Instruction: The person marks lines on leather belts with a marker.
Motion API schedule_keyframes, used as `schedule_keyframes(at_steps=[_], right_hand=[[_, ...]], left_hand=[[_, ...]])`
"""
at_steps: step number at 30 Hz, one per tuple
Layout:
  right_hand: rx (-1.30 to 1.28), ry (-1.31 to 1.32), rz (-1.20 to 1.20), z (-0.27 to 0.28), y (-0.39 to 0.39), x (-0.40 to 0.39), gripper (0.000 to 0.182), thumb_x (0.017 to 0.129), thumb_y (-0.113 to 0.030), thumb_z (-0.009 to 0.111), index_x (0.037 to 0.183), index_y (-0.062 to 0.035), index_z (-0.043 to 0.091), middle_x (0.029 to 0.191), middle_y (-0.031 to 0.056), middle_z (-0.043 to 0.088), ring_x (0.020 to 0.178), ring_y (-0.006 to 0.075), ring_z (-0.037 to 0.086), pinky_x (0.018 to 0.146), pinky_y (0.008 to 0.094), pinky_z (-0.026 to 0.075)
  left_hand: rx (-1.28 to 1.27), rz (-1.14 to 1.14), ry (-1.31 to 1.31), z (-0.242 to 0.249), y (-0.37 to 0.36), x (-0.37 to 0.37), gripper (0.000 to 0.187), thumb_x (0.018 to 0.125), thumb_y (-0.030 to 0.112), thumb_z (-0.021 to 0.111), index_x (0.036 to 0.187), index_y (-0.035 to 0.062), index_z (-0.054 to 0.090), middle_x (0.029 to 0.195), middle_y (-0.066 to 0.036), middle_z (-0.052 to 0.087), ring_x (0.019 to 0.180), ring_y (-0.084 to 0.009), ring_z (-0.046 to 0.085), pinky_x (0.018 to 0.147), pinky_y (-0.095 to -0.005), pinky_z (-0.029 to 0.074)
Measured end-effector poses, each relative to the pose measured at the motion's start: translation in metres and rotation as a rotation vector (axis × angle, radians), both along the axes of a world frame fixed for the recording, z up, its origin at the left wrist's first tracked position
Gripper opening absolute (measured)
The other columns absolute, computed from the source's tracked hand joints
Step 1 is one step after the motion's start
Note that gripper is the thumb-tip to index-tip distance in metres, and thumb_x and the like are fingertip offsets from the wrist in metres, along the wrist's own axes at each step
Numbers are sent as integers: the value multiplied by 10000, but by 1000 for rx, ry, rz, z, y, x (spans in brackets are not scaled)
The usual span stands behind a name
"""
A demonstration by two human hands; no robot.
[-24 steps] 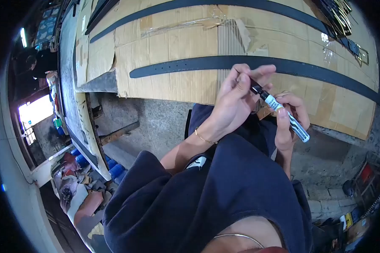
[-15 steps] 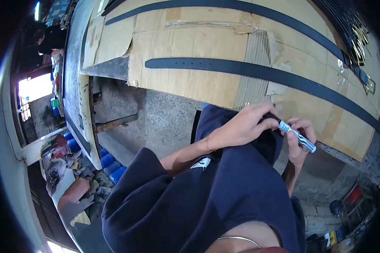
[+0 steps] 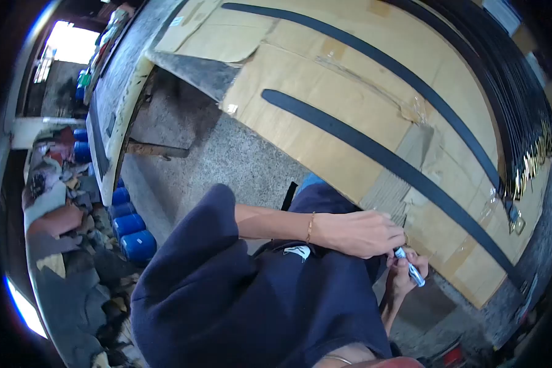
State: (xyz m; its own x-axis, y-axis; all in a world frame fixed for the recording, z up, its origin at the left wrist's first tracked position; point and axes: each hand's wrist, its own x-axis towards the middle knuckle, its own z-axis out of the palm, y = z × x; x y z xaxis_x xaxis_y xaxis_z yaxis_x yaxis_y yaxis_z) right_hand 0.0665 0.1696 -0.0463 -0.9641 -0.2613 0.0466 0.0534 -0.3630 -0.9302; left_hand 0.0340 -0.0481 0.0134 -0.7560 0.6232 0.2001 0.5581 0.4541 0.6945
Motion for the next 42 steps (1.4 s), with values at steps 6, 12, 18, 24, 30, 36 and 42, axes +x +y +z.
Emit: schedule_keyframes(at_steps=[6,12,18,24,30,36,42], right_hand=[[321,14,218,-3,-1,-8,366,897,-215,707,1102,5,500,837,172,625,640,178,607,588,301,501],[357,-308,437,46,3,-33,580,948,-550,508,1106,7,546,741,83,621,561,109,554,505,230,432],[566,-80,415,54,-34,-31,229,995,-164,445,941,11,582,716,183,579,640,297,600,613,373,454],[408,-3,495,53,-48,-7,192,997,-180,473,917,-15,530,713,202,593,678,388,612,614,417,446],[402,-20,576,63,-30,-32,276,970,-271,562,1092,-24,578,823,185,675,720,293,667,627,385,489],[887,231,-445,66,132,-99,159,906,-165,644,984,-30,678,832,87,688,763,144,658,691,299,526],[1624,356,-684,43,361,-181,607,768,116,465,1346,-62,522,1296,204,581,1200,348,558,1032,405,427]], left_hand=[[-54,-58,-95,-18,-16,11,218,878,205,591,889,5,506,829,-130,571,819,-311,626,724,-409,481],[-173,59,-303,0,-28,23,282,909,298,602,931,26,529,874,-163,602,810,-342,628,678,-428,496],[-220,-25,-198,-1,-30,20,283,901,348,653,993,80,645,622,-108,620,560,-307,629,511,-416,479],[-185,106,-452,13,-37,48,269,804,281,759,845,35,658,612,-146,612,566,-343,628,525,-436,487],[-335,124,-276,11,-44,25,175,742,175,751,750,34,647,638,-165,601,609,-365,619,557,-437,476],[-437,721,60,13,-129,-22,255,784,-26,628,1037,4,644,1067,-208,614,893,-386,625,749,-440,495],[-579,728,107,-24,-184,-21,449,839,31,652,1280,46,565,1356,-194,501,1085,-410,588,855,-433,494]])
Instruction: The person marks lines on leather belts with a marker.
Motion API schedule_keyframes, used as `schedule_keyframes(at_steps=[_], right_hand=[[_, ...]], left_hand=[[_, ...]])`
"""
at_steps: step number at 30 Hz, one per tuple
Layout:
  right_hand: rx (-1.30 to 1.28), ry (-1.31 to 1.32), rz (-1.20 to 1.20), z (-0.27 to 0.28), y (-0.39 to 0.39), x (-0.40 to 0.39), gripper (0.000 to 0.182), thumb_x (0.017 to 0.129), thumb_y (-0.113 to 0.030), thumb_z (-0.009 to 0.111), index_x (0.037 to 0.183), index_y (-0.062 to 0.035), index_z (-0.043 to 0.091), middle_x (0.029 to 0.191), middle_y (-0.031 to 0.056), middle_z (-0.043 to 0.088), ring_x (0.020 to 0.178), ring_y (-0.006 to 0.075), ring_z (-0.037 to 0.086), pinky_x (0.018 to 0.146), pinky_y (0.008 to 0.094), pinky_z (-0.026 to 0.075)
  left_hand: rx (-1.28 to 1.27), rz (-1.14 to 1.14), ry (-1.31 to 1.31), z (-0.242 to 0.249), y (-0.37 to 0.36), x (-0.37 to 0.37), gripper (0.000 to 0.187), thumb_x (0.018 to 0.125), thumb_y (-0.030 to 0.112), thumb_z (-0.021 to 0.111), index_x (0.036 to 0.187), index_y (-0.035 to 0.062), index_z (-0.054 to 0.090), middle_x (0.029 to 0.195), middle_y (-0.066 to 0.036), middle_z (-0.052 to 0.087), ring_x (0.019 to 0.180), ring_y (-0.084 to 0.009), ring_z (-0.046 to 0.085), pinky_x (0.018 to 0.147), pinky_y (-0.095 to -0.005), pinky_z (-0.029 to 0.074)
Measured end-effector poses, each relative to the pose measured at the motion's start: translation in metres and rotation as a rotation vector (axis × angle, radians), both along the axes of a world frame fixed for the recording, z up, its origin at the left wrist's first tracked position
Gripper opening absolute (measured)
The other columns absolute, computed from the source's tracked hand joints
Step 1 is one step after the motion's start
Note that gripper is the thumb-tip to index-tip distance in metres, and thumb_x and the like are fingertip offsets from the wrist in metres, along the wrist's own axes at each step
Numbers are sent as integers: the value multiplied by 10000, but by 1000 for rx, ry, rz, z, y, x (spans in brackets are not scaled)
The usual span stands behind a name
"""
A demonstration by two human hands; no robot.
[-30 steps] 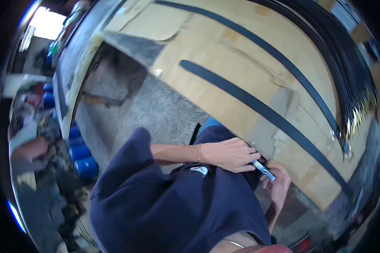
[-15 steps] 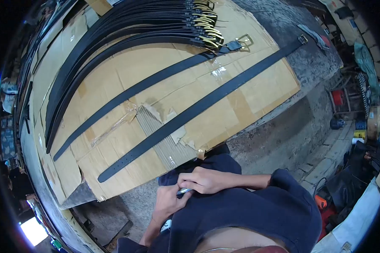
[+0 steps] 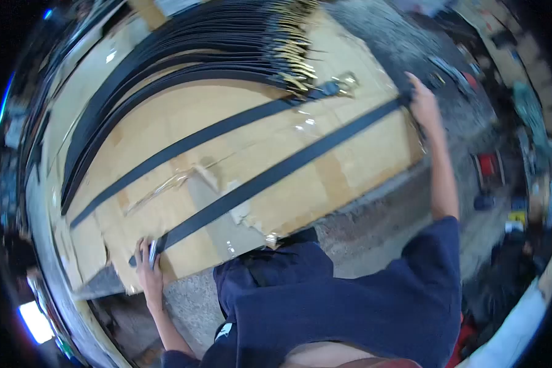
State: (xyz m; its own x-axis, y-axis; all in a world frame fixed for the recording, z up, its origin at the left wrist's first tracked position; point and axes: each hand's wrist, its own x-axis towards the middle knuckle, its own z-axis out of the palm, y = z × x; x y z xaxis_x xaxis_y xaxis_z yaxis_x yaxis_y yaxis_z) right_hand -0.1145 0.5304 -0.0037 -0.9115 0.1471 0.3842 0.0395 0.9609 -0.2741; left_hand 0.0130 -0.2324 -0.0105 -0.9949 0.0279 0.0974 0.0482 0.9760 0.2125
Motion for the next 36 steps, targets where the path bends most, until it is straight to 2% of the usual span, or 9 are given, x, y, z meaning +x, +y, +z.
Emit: schedule_keyframes(at_steps=[3,5,7,11,14,19,23,26,36], right_hand=[[306,-340,-58,-36,97,-27,726,730,125,484,1382,-194,522,1423,131,502,1309,339,464,1067,422,406],[262,-352,-1,-51,147,-41,537,757,70,571,1247,-147,600,1356,127,557,1222,353,517,1002,466,444],[333,-173,18,-20,124,-28,324,721,36,649,1027,-67,627,1095,143,650,1056,366,588,863,463,488],[126,-216,90,32,93,-9,189,761,-13,688,830,23,515,778,190,585,779,408,549,686,454,421],[150,-56,257,68,47,-8,211,823,-57,688,850,34,500,687,148,529,656,303,522,615,388,404],[-273,-186,109,118,-118,-30,164,913,-96,629,968,49,574,667,88,504,588,73,444,537,281,375],[-170,-264,291,94,-229,-88,213,893,-126,644,1034,32,622,746,198,612,585,288,557,595,377,448],[-44,-317,400,49,-260,-138,287,891,-214,658,1072,7,629,854,250,645,802,439,608,694,471,466],[268,-264,251,24,-312,-121,117,896,-86,612,909,8,544,877,216,638,809,400,619,668,477,468]], left_hand=[[16,73,-4,10,-1,1,402,855,79,663,1246,39,573,1285,-213,513,1044,-431,580,817,-448,492],[29,130,-34,13,-7,-1,273,861,91,665,1119,29,598,1142,-224,557,950,-431,588,748,-468,477],[45,157,-42,19,-29,-6,225,859,97,671,1056,28,590,1051,-224,576,904,-432,589,712,-475,465],[17,153,80,42,-79,-10,173,849,128,687,915,19,570,784,-241,604,771,-451,593,626,-492,444],[20,310,135,70,-128,-29,160,884,134,638,937,-5,582,775,-272,594,770,-476,579,625,-498,438],[-195,326,377,79,-231,-122,210,930,214,598,928,6,563,799,-253,622,802,-468,593,666,-537,438],[-303,427,318,50,-292,-200,164,929,200,571,960,40,550,876,-206,645,863,-434,619,710,-553,474],[-279,582,196,22,-310,-235,172,934,207,549,1004,51,543,980,-195,640,957,-421,623,771,-557,494],[-147,596,286,-56,-406,-295,338,947,324,550,1194,94,561,1203,-261,546,1053,-469,576,859,-544,486]])
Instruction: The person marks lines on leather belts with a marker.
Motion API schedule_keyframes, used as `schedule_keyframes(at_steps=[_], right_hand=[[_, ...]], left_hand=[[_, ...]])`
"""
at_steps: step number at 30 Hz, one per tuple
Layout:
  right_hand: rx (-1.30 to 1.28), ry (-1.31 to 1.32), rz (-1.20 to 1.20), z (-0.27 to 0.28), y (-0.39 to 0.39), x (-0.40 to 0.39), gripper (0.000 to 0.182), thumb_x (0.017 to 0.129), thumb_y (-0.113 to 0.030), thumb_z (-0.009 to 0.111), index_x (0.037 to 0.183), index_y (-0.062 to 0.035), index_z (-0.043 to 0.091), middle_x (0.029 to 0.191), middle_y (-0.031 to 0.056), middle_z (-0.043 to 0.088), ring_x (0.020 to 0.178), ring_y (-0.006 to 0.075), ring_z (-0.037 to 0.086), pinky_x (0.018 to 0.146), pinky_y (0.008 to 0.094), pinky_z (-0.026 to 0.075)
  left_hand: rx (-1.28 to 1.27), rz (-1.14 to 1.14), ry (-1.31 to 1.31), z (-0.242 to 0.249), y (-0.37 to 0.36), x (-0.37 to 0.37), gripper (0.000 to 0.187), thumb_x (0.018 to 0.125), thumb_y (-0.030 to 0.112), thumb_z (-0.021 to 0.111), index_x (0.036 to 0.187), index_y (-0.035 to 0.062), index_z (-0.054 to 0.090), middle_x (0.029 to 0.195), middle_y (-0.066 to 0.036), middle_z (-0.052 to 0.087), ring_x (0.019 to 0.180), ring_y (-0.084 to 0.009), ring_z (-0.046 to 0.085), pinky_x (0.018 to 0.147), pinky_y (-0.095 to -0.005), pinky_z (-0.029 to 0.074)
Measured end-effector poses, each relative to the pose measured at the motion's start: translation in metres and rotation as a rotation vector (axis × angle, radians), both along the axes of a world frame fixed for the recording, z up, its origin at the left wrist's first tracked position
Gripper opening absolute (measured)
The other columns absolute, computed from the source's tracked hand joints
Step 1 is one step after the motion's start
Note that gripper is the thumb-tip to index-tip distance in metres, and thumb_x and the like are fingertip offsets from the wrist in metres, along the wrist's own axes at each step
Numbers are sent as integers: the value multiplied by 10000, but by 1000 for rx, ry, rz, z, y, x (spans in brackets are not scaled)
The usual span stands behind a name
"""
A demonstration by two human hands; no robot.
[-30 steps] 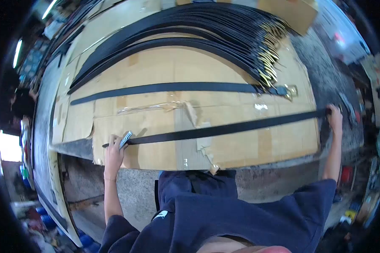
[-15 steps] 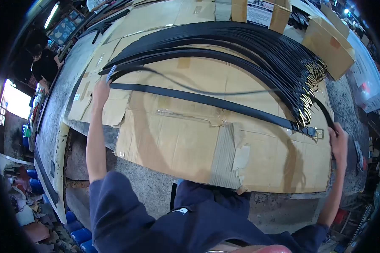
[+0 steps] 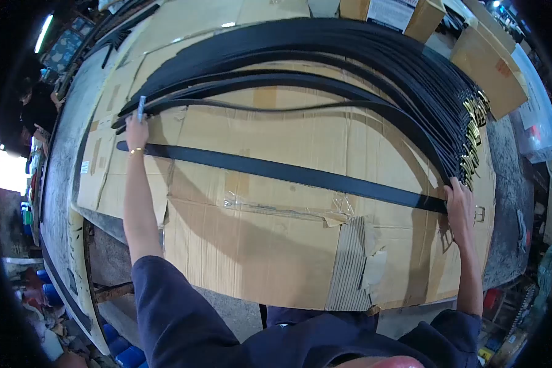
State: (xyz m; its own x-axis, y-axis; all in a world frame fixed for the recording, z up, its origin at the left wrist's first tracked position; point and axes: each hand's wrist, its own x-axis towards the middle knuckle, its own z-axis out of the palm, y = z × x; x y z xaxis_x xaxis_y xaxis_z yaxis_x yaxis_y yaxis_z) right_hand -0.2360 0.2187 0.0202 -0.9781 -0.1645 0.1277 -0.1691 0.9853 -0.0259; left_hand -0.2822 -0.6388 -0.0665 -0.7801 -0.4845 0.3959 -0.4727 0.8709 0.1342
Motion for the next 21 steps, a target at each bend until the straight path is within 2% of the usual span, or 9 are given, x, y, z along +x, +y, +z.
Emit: schedule_keyframes(at_steps=[1,3,4,6,7,9,13,15,21], right_hand=[[9,-21,-7,-5,1,7,117,896,-86,612,909,8,544,877,216,638,809,400,619,668,477,468],[-44,196,257,-14,6,18,121,887,-47,607,995,1,584,930,190,638,880,375,621,731,456,483],[-3,111,211,-20,16,23,189,879,-26,606,1066,-3,600,994,176,631,953,366,609,787,445,482],[9,31,99,-18,16,23,196,896,-54,599,1082,5,613,981,194,646,902,379,627,754,449,495],[-7,-42,29,-13,10,17,209,914,-77,593,1103,9,619,999,212,653,898,391,632,750,448,504],[-51,2,55,-14,1,8,219,931,-97,580,1122,-2,625,947,216,654,831,398,635,700,446,504],[1,99,108,-25,-2,-6,216,941,-140,569,1119,-31,626,879,179,638,778,362,633,657,437,494],[-58,119,107,-29,1,-6,260,940,-139,577,1179,-40,608,869,172,638,758,360,630,658,443,493],[-225,227,-17,-8,-7,42,258,876,-111,671,1113,-16,641,1135,174,626,1038,345,601,866,397,495]], left_hand=[[0,56,-34,3,-5,-4,325,944,324,547,1192,114,570,1275,-265,518,1080,-476,569,879,-545,485],[-20,181,-173,12,-12,-5,334,937,305,545,1237,160,571,1327,-245,499,1111,-468,569,879,-541,492],[-25,163,-190,22,-3,-9,334,937,305,545,1237,160,571,1327,-245,499,1111,-468,569,879,-541,492],[-52,416,-120,36,38,-4,365,927,285,548,1280,196,565,1371,-221,474,1117,-455,574,865,-530,502],[-57,403,-135,36,55,0,365,927,285,548,1280,196,565,1371,-221,474,1117,-455,574,865,-530,502],[-310,262,14,38,89,7,393,914,232,546,1307,226,559,1359,-201,480,1066,-442,601,835,-522,514],[-8,-202,34,57,193,11,342,906,162,561,1244,164,610,1232,-158,546,1042,-363,609,808,-440,510],[-14,-342,17,61,249,13,335,838,96,590,1169,146,617,1181,-100,566,967,-352,624,772,-457,522],[176,-868,24,69,392,7,310,774,90,630,1084,84,649,1160,-126,616,901,-355,646,789,-451,519]])
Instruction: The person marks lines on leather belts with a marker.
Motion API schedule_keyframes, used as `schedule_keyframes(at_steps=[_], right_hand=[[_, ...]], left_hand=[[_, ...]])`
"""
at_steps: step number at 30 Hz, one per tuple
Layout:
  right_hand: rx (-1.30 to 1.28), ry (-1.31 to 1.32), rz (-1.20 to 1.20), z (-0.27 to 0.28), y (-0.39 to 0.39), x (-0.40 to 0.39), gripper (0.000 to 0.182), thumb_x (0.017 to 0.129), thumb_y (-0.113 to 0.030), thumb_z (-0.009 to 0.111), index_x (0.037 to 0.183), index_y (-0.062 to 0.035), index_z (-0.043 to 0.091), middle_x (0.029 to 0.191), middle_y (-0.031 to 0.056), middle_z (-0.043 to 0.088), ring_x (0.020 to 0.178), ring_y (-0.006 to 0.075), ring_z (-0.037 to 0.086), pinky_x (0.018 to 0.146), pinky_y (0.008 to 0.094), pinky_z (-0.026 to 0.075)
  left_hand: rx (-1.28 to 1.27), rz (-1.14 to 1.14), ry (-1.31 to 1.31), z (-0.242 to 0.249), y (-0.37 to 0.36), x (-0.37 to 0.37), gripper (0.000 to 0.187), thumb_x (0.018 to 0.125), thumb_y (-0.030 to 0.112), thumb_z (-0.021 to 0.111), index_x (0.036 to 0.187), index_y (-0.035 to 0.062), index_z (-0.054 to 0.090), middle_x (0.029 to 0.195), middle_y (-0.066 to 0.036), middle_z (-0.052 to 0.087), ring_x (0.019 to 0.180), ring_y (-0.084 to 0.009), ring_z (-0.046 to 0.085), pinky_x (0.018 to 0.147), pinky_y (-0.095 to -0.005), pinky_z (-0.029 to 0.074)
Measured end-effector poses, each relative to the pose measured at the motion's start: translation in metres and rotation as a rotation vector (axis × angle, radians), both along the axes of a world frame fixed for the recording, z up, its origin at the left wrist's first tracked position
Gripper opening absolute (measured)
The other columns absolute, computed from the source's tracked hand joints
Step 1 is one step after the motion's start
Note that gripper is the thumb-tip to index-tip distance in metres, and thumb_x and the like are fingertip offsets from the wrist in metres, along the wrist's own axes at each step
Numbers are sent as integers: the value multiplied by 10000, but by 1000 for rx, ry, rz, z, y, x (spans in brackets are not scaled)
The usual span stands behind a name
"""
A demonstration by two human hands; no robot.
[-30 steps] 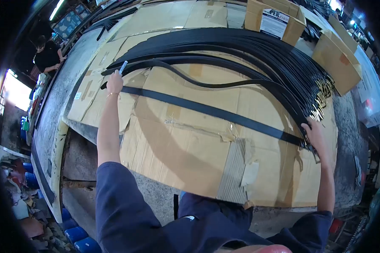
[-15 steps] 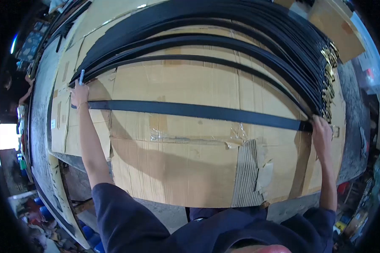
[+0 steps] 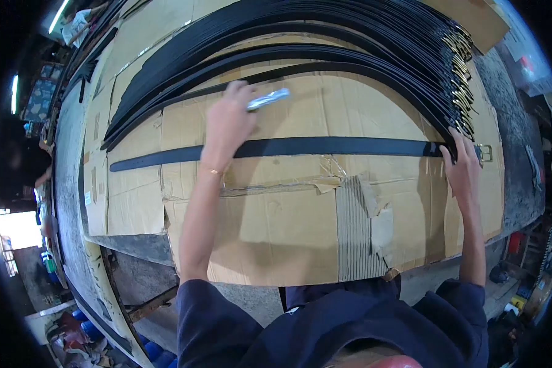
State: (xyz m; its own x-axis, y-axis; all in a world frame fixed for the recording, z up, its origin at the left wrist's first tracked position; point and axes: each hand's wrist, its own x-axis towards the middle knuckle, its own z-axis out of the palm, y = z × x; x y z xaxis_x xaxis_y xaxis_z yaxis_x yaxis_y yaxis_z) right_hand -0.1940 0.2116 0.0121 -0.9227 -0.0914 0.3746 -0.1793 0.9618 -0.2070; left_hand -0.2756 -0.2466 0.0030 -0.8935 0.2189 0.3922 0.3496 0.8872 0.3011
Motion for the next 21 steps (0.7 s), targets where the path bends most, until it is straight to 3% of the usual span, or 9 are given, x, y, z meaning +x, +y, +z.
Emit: schedule_keyframes(at_steps=[2,6,10,12,13,16,18,21], right_hand=[[67,83,-34,-14,30,26,270,840,-82,694,1097,-17,640,1122,165,634,1040,342,595,890,423,487],[-103,159,-30,-17,42,48,253,807,-12,679,1058,-17,646,1113,124,645,1040,340,593,913,419,474],[-202,178,7,-31,57,34,263,811,10,663,1071,-23,643,1108,132,644,1012,338,605,885,398,494],[-231,223,23,-30,57,23,251,813,20,649,1061,-12,639,1087,148,642,972,344,623,844,399,512],[-240,234,26,-29,57,15,251,813,20,649,1061,-12,639,1087,148,642,972,344,623,844,399,512],[-278,285,45,-28,64,-1,242,820,1,665,1060,-18,635,1065,145,643,954,355,630,791,406,514],[-242,161,22,-29,75,-16,221,826,-23,668,1044,-25,638,1028,150,647,912,351,634,764,403,513],[-199,190,38,-34,84,-24,261,811,-99,708,1059,-40,651,993,141,652,845,353,637,741,407,513]], left_hand=[[-37,-90,-44,0,34,-15,334,775,102,640,1108,82,645,1191,-121,610,966,-349,632,815,-438,519],[-23,-328,-59,-34,85,-71,392,782,134,658,1170,82,633,1227,-131,602,1048,-350,610,867,-429,513],[-11,-193,-129,-22,115,-74,399,813,142,604,1205,73,627,1242,-164,598,1083,-364,599,908,-435,499],[-3,-230,-71,-16,136,-49,377,793,152,610,1157,67,655,1220,-186,605,1056,-384,608,903,-432,500],[-28,-230,-177,-22,150,-40,349,790,188,647,1134,135,672,1207,-147,617,983,-361,635,829,-448,527],[-1,-410,-205,-23,200,13,313,794,235,684,1084,116,677,1103,-126,631,890,-357,651,792,-445,532],[-48,-416,-214,-15,221,43,282,819,201,668,1073,78,677,1105,-120,624,908,-355,647,765,-442,531],[-103,-418,-272,-17,229,67,292,796,126,655,1084,79,669,1096,-116,612,888,-352,647,735,-442,538]])
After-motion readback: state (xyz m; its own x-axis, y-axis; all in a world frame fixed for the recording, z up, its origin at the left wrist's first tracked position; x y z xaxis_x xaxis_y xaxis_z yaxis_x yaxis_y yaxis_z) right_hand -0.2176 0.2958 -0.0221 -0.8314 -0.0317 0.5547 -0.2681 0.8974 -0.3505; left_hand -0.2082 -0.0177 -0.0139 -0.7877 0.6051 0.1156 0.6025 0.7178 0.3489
